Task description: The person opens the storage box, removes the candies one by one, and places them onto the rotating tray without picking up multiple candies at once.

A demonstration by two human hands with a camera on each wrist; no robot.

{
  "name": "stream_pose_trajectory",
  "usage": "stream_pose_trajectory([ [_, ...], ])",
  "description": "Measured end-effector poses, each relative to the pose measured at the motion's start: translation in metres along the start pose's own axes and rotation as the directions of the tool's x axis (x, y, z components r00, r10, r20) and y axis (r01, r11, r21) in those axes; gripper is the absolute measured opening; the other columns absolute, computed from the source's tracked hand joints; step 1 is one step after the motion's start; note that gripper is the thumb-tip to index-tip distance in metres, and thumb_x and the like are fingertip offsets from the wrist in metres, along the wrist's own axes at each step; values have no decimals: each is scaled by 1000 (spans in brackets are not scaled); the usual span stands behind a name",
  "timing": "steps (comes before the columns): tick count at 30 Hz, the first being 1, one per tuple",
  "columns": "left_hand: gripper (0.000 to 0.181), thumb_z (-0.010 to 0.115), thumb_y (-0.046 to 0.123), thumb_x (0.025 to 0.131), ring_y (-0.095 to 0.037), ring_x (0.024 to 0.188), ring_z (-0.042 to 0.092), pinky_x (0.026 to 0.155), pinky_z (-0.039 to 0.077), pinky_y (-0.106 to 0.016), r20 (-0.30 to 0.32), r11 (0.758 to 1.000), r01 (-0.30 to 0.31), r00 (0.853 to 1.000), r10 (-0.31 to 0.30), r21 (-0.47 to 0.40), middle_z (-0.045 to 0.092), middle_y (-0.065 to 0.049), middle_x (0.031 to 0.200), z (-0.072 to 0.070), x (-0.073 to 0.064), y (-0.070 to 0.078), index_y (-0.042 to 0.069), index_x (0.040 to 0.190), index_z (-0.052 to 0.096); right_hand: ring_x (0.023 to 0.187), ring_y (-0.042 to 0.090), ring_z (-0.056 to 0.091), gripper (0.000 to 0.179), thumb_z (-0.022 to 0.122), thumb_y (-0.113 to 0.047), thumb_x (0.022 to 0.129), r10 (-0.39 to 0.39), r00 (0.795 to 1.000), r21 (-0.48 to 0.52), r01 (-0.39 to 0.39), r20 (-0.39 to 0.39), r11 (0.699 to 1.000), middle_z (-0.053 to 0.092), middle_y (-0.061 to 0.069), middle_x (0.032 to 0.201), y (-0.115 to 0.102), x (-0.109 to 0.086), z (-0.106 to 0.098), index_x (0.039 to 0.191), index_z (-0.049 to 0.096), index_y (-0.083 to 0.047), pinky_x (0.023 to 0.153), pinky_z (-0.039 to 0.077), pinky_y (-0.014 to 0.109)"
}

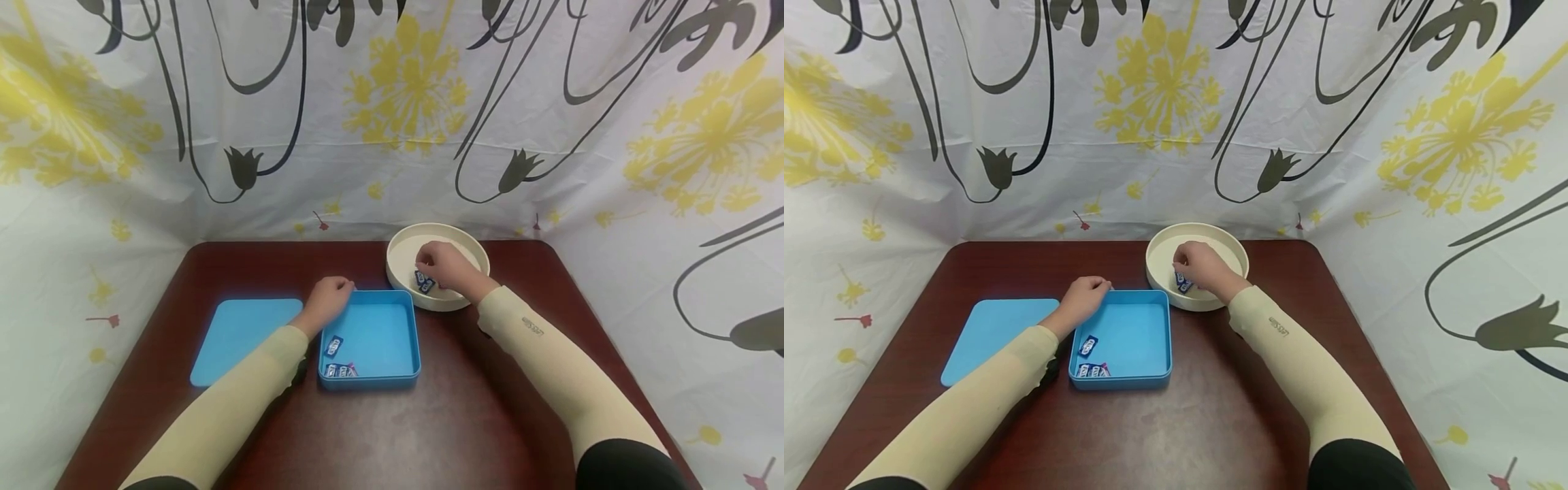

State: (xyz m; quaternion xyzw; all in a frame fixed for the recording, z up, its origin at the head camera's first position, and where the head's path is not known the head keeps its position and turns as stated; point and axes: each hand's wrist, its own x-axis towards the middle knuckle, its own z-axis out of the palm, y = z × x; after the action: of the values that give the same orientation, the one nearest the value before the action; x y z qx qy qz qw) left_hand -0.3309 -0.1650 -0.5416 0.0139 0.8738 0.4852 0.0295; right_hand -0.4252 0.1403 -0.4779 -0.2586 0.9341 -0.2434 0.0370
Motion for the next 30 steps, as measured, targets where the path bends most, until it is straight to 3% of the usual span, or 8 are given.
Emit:
stream_pose_trajectory([
  [7,39,53,37,118,-28,80,59,75,52,-40,-1,1000,-1,1000,1,-3,56,-8,81,1,1,-2,10,95,70,88,21,64,5,75,-13,104,-154,988,-45,154,4,987,72,2,95,-25,-4,6,103,78,-10,89,55,44],
  [14,41,54,36,118,-30,79,59,75,52,-42,-1,1000,6,1000,-6,-8,56,-9,80,1,3,-4,4,96,69,90,19,66,7,76,-15,105,-181,983,-25,181,29,983,74,0,98,-45,-7,18,108,79,-10,88,59,39],
  [17,42,54,36,118,-30,79,59,75,51,-42,-5,1000,13,1000,-13,-9,55,-9,80,2,4,-3,3,97,69,94,19,69,13,76,-15,105,-247,966,-29,250,70,968,76,2,105,-58,-13,31,115,80,-7,91,61,38],
  [19,41,54,36,118,-29,80,60,76,52,-42,-7,1000,10,1000,-10,-12,56,-9,81,1,4,-3,4,98,70,97,18,71,16,76,-15,105,-316,942,-57,323,111,945,77,3,109,-70,-17,41,118,79,-7,93,61,37],
  [24,40,53,37,117,-28,81,62,76,53,-41,-7,1000,-23,1000,23,-14,61,-9,84,-1,3,-1,9,96,72,117,21,72,28,76,-17,106,-452,854,-109,491,257,865,77,6,126,-104,-29,60,132,76,-7,105,57,37],
  [27,41,54,36,117,-27,76,60,73,51,-41,-8,999,-40,999,40,-17,59,-7,79,-1,3,0,11,87,66,131,20,68,38,77,-21,106,-478,809,-141,547,341,825,74,5,138,-122,-34,71,142,71,-11,111,54,35],
  [30,42,54,34,117,-27,70,57,70,50,-41,-8,999,-39,999,39,-21,56,-6,74,0,3,0,11,82,61,133,16,66,44,79,-24,105,-495,773,-176,594,398,785,72,2,140,-131,-35,84,147,69,-14,112,52,31],
])
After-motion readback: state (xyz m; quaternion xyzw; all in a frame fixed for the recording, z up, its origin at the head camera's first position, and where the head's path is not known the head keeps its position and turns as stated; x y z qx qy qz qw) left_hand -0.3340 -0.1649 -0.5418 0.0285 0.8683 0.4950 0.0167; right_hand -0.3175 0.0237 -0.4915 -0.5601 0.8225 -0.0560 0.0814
